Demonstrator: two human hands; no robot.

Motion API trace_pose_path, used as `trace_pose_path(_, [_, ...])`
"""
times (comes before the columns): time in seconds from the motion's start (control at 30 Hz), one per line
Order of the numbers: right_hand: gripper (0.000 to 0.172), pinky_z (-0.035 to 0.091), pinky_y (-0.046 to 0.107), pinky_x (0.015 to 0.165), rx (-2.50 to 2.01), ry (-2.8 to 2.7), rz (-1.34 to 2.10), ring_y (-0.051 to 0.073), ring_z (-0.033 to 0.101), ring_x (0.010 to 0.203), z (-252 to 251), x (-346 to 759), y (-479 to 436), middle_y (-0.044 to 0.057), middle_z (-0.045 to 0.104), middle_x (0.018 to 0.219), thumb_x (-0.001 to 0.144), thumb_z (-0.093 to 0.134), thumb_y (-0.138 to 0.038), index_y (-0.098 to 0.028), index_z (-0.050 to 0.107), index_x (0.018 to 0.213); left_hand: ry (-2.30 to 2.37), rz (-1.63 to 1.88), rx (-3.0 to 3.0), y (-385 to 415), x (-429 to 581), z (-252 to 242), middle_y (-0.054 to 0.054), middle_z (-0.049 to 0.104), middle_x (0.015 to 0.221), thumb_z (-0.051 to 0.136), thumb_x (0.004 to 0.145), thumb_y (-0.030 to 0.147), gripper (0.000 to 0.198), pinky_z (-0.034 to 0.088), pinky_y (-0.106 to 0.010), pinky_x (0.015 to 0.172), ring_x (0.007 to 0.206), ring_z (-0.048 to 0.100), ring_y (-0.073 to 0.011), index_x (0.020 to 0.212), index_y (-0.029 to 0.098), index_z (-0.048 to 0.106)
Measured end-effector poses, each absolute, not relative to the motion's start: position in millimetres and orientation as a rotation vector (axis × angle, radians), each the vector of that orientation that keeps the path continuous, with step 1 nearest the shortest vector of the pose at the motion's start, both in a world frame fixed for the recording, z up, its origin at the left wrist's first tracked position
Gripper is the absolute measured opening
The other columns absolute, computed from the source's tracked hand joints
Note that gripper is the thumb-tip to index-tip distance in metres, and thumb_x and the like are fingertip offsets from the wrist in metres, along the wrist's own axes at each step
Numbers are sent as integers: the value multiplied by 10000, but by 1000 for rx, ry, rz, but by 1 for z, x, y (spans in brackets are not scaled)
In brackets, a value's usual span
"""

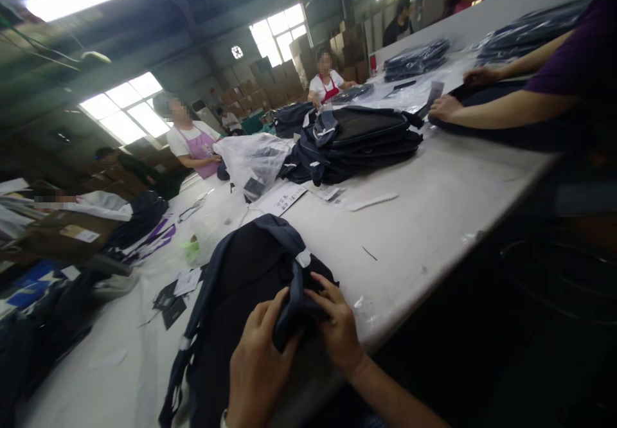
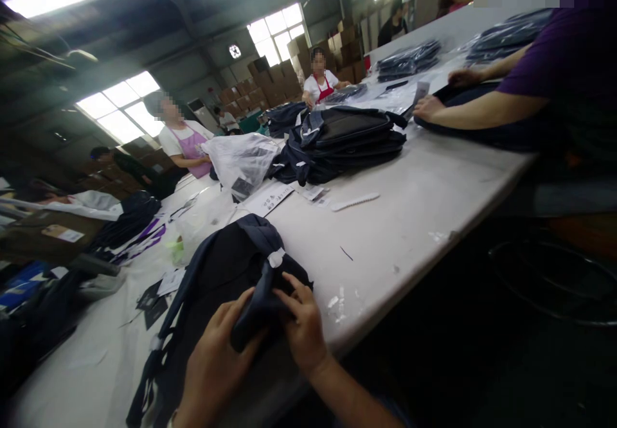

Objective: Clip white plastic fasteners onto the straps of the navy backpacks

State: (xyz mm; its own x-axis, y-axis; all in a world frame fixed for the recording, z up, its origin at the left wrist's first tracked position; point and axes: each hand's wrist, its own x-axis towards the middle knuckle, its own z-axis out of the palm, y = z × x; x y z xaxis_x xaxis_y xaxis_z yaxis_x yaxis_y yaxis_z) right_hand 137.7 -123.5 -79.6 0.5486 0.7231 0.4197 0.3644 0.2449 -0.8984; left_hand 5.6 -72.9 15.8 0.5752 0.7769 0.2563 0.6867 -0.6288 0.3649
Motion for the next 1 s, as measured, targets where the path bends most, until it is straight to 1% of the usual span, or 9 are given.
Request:
trace_pose_path(0.07, [328,482,396,926,-1369,-1018,264,213,564,1051,-82,138,-125,25,574,1282,916,494,-238,-328,599,1214,1222,589,2614,-78,7,8,-29,590,1275,574,824,268,522,535,-346,850,1110,596,-243,1332,331,470])
trace_pose_path(0.23, [292,484,398,918,-1425,-1170,114,227,599,1030,-88,156,-133,27,677,1132,889,551,-260,-286,642,1165,1248,651,2554,-87,14,-13,-27,572,1317,506,863,215,592,518,-362,916,1119,601,-228,1419,324,333])
trace_pose_path(0.4, [256,521,319,855,-1449,-1026,317,211,656,971,-88,175,-138,54,708,1048,904,523,-308,-235,684,1089,1013,502,2686,-82,5,-27,-28,405,1461,482,755,55,816,390,-438,1071,1309,421,-235,1473,302,184])
trace_pose_path(0.5, [237,527,322,845,-1503,-838,400,218,670,933,-89,181,-134,57,722,999,883,539,-319,-215,716,1002,923,381,2742,-77,-4,-38,-9,355,1490,401,664,-33,911,315,-464,1116,1365,327,-225,1473,319,175])
trace_pose_path(0.67, [235,527,338,850,-1514,-610,557,222,670,912,-92,192,-131,59,727,946,857,531,-323,-185,714,912,890,336,2766,-79,-4,-55,-9,286,1521,360,579,-61,986,237,-520,1134,1403,230,-235,1473,312,179])
trace_pose_path(0.8, [267,514,346,885,-1506,-567,474,209,649,955,-93,195,-140,74,691,1029,894,469,-332,-183,666,995,891,368,2722,-84,-2,-60,2,297,1515,394,585,-59,950,170,-531,1146,1407,209,-248,1443,333,280])
trace_pose_path(0.87, [282,522,342,876,-1506,-667,436,204,634,988,-95,192,-145,86,651,1110,890,484,-302,-192,616,1114,894,403,2604,-81,-4,-57,5,322,1504,428,663,-28,849,149,-527,1149,1402,225,-245,1419,347,333])
trace_pose_path(0.93, [384,535,358,866,-1529,-786,428,216,617,1022,-96,184,-149,98,612,1175,851,556,-289,-202,546,1225,892,434,2402,-75,-8,-49,-6,367,1483,477,774,77,698,170,-509,1146,1381,283,-240,1408,341,355])
trace_pose_path(1.0, [498,507,416,927,-1580,-866,326,247,564,1116,-94,173,-154,118,566,1242,812,616,-274,-199,487,1287,888,440,2193,-67,-10,-36,-20,417,1455,512,839,211,598,218,-480,1137,1348,352,-237,1408,319,362])
